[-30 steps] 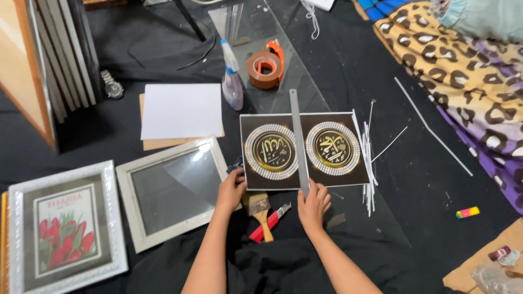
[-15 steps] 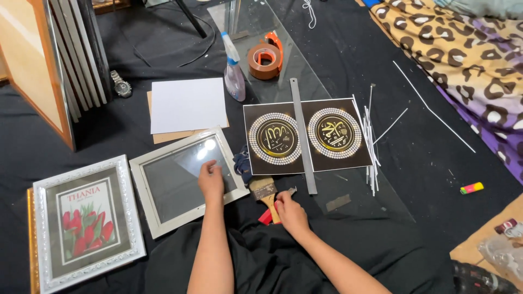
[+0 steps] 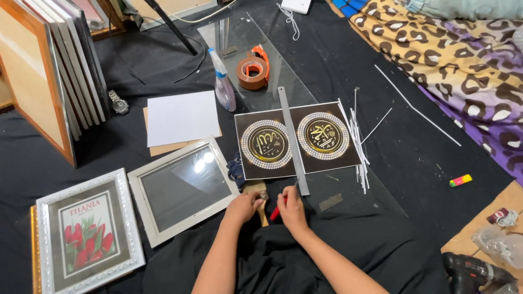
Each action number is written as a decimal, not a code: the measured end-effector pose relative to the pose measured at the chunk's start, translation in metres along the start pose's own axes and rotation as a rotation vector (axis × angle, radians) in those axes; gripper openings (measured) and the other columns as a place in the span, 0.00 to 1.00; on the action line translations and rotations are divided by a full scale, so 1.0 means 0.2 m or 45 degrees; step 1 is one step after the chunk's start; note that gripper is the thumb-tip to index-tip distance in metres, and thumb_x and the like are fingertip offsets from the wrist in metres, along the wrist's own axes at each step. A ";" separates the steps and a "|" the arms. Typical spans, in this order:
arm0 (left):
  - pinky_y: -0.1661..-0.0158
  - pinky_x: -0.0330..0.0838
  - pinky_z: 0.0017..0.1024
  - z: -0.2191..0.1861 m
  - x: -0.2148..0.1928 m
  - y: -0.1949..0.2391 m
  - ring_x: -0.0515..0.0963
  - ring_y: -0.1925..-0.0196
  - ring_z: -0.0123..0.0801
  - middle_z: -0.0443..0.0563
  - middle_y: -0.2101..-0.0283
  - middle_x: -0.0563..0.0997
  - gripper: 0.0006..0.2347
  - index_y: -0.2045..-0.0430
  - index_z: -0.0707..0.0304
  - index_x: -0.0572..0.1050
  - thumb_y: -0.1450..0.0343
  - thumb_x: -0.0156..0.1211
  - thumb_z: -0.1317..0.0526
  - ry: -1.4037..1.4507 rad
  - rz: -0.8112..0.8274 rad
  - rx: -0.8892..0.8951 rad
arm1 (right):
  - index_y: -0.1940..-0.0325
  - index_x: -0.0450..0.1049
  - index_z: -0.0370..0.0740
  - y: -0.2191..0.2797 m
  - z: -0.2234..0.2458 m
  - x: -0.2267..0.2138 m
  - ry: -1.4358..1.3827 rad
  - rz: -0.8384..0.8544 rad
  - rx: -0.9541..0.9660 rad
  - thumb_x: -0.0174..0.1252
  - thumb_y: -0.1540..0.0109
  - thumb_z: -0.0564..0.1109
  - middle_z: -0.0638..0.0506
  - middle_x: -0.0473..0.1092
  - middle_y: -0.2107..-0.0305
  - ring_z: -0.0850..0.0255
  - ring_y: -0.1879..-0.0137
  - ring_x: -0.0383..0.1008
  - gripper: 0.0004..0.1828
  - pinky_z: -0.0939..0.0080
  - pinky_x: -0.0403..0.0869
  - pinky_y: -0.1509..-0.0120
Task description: The person uses a metal ruler and a red utility knife to cut a large decorative panel with two circular designs into two separate pieces. They align the ruler, score the panel, and separate the pieces, then repeat the process on one of the halves.
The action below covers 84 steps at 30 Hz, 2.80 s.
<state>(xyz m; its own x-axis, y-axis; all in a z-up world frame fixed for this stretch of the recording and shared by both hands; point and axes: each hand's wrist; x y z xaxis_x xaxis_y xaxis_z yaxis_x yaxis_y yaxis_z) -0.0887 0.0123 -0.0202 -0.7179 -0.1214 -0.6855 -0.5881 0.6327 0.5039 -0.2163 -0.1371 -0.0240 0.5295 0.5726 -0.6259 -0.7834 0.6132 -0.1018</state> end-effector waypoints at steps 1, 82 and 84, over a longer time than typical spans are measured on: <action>0.40 0.72 0.49 0.01 0.01 0.00 0.78 0.39 0.58 0.65 0.43 0.78 0.19 0.39 0.44 0.73 0.22 0.45 0.44 -0.002 -0.005 0.006 | 0.60 0.60 0.48 -0.07 0.03 -0.07 0.000 -0.006 -0.004 0.54 0.34 0.45 0.36 0.74 0.67 0.36 0.52 0.78 0.08 0.41 0.74 0.49; 0.31 0.56 0.55 -0.65 -0.24 -1.18 0.37 0.19 0.53 0.38 0.19 0.32 0.40 0.23 0.48 0.35 0.27 0.52 0.74 -0.665 0.093 0.079 | 0.27 0.55 0.62 -0.46 -0.40 -0.25 0.414 0.652 0.647 0.64 0.39 0.47 0.40 0.67 0.49 0.38 0.46 0.73 0.39 0.44 0.72 0.42; 0.30 0.54 0.54 -0.65 -0.24 -1.17 0.35 0.19 0.52 0.38 0.19 0.30 0.40 0.23 0.48 0.33 0.27 0.51 0.74 -0.686 0.133 0.062 | 0.26 0.55 0.62 -0.46 -0.39 -0.24 0.412 0.662 0.639 0.64 0.39 0.48 0.39 0.66 0.48 0.35 0.46 0.72 0.39 0.43 0.72 0.42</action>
<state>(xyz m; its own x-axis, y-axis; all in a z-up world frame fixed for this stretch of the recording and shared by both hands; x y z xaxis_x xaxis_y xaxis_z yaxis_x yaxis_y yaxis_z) 0.0359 -0.2306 -0.0362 -0.4717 0.3443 -0.8118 -0.4967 0.6569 0.5672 -0.1961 -0.2641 -0.0451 -0.0454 0.7136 -0.6991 -0.6235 0.5265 0.5780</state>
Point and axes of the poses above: each hand's wrist, its own y-axis away from the middle knuckle, its own x-axis out of the palm, z = x × y
